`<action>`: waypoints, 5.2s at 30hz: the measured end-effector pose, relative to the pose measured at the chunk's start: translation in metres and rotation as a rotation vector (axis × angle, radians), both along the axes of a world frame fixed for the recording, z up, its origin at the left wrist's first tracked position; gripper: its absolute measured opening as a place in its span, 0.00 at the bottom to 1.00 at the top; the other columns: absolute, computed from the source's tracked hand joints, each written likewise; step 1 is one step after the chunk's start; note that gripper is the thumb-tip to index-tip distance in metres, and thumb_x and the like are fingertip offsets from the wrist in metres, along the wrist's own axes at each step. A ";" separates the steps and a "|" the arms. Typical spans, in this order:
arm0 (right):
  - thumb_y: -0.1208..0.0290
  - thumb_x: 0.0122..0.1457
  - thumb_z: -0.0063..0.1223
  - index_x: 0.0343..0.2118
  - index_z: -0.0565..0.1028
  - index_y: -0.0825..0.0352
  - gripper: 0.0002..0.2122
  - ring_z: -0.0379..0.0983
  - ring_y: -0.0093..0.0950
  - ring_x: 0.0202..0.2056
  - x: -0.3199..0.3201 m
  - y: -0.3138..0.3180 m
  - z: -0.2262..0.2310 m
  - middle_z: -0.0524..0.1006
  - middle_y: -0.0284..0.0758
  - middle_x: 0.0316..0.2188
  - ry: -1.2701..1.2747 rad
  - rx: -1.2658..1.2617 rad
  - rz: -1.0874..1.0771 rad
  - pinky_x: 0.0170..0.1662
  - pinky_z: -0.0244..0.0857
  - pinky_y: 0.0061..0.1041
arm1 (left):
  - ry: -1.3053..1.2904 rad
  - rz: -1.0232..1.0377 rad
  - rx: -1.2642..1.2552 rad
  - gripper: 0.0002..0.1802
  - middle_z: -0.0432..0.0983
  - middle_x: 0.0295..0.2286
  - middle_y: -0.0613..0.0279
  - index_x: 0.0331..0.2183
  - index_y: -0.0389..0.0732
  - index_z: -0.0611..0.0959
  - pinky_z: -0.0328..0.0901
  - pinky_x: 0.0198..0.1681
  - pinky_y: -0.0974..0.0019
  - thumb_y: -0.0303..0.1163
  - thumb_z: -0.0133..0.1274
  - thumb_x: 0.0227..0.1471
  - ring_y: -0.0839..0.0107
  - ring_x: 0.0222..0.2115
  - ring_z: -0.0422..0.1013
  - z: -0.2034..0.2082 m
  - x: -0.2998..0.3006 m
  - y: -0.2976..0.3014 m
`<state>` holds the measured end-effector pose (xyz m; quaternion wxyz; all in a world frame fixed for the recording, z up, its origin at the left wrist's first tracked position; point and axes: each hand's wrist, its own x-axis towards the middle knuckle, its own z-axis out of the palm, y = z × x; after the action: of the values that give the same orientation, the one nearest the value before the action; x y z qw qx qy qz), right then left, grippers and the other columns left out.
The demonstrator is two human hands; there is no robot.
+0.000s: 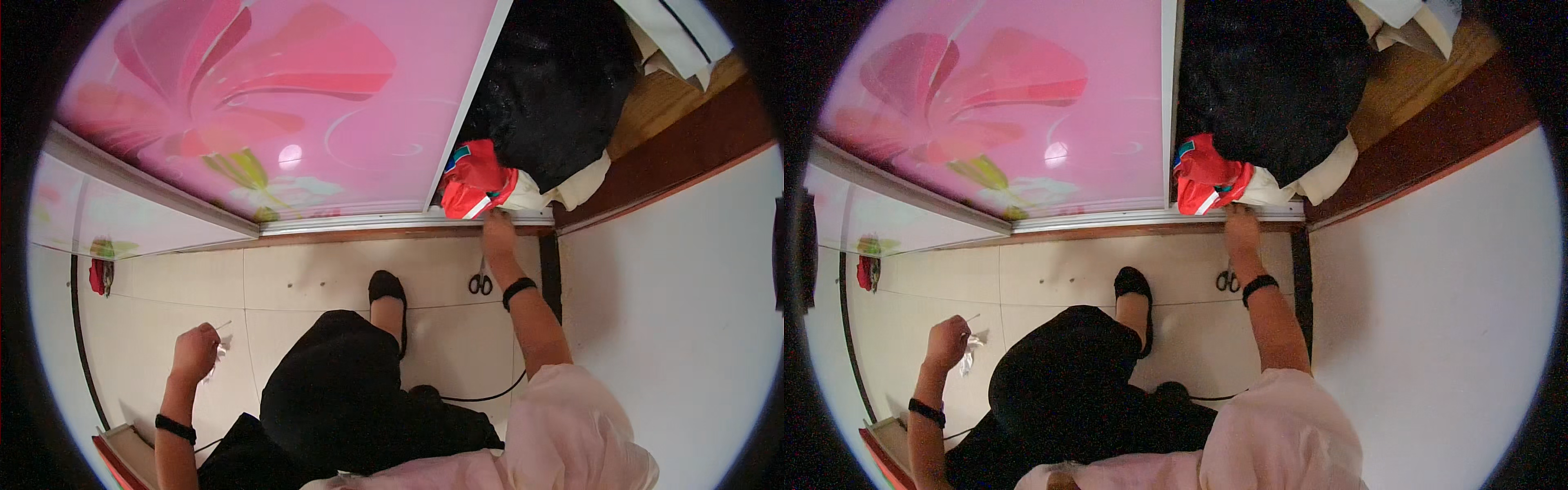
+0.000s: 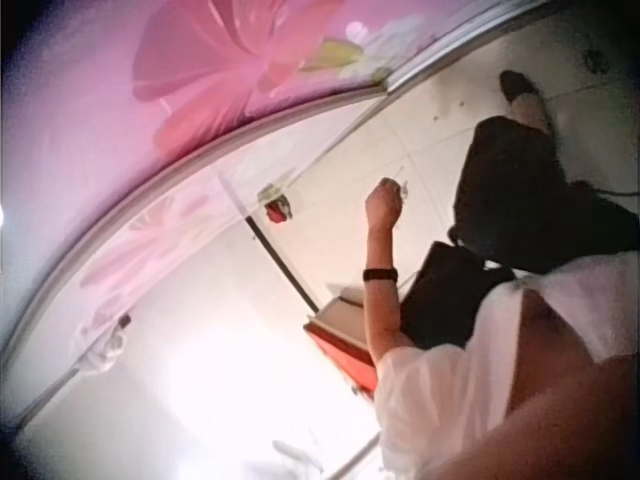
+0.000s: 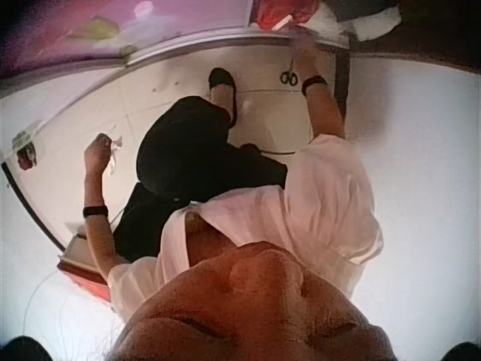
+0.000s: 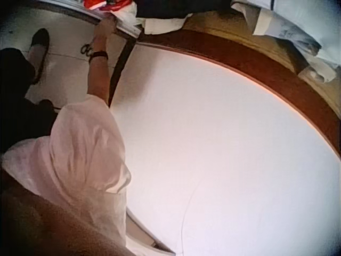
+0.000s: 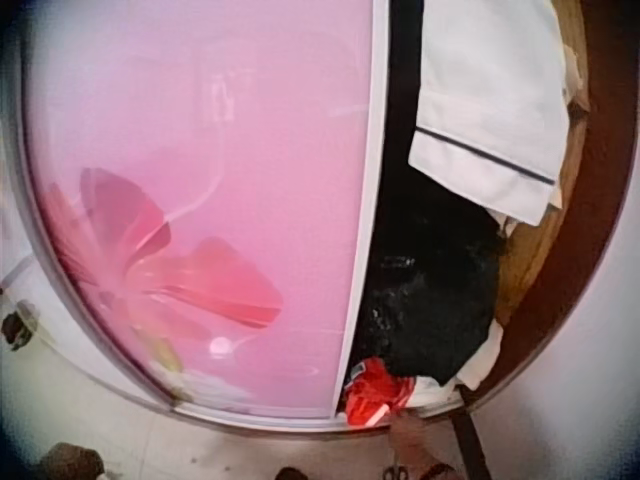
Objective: The person cleans a sliding door track with a small brush and cloth, then uses scissors to trim a piece of gray material before pressing it into the track by hand.
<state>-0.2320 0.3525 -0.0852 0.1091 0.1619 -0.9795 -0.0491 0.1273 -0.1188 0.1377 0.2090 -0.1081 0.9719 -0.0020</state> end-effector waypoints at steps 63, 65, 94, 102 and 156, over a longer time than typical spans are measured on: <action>0.76 0.45 0.46 0.36 0.72 0.75 0.14 0.63 0.34 0.41 0.100 -0.275 0.064 0.68 0.41 0.36 -0.522 0.356 0.699 0.38 0.67 0.27 | 0.350 0.024 0.101 0.03 0.70 0.25 0.60 0.22 0.41 0.75 0.64 0.30 0.60 0.28 0.47 0.43 0.59 0.29 0.68 -0.063 -0.120 -0.046; 0.75 0.46 0.45 0.37 0.71 0.75 0.15 0.63 0.33 0.40 0.100 -0.283 0.060 0.68 0.42 0.34 -0.347 0.183 0.829 0.39 0.66 0.27 | 0.359 0.062 0.130 0.03 0.70 0.25 0.61 0.22 0.41 0.75 0.64 0.30 0.60 0.28 0.47 0.42 0.60 0.29 0.68 -0.059 -0.119 -0.047; 0.73 0.50 0.42 0.32 0.70 0.73 0.10 0.62 0.32 0.40 0.116 -0.407 0.002 0.68 0.38 0.33 -0.067 -0.199 1.111 0.38 0.64 0.27 | 0.324 -0.001 0.065 0.04 0.71 0.26 0.60 0.22 0.41 0.76 0.64 0.30 0.59 0.28 0.46 0.43 0.58 0.30 0.68 -0.067 -0.124 -0.043; 0.73 0.49 0.43 0.31 0.69 0.73 0.09 0.64 0.33 0.35 0.099 -0.305 0.013 0.66 0.38 0.30 -0.107 -0.113 0.942 0.38 0.64 0.28 | 0.270 -0.023 0.130 0.05 0.70 0.25 0.59 0.22 0.41 0.75 0.64 0.31 0.58 0.29 0.45 0.44 0.58 0.29 0.68 -0.076 -0.127 -0.032; 0.73 0.48 0.52 0.28 0.76 0.67 0.05 0.71 0.29 0.26 0.095 -0.194 0.079 0.74 0.37 0.23 -0.872 -0.600 0.678 0.30 0.65 0.25 | 0.354 0.165 1.016 0.04 0.72 0.23 0.59 0.26 0.37 0.77 0.62 0.28 0.69 0.26 0.47 0.48 0.68 0.24 0.68 -0.150 -0.164 0.085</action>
<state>-0.1371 0.1584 -0.0060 -0.2502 0.4309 -0.7993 0.3358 -0.0368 -0.0343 -0.0124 0.0677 -0.0683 0.8592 0.5026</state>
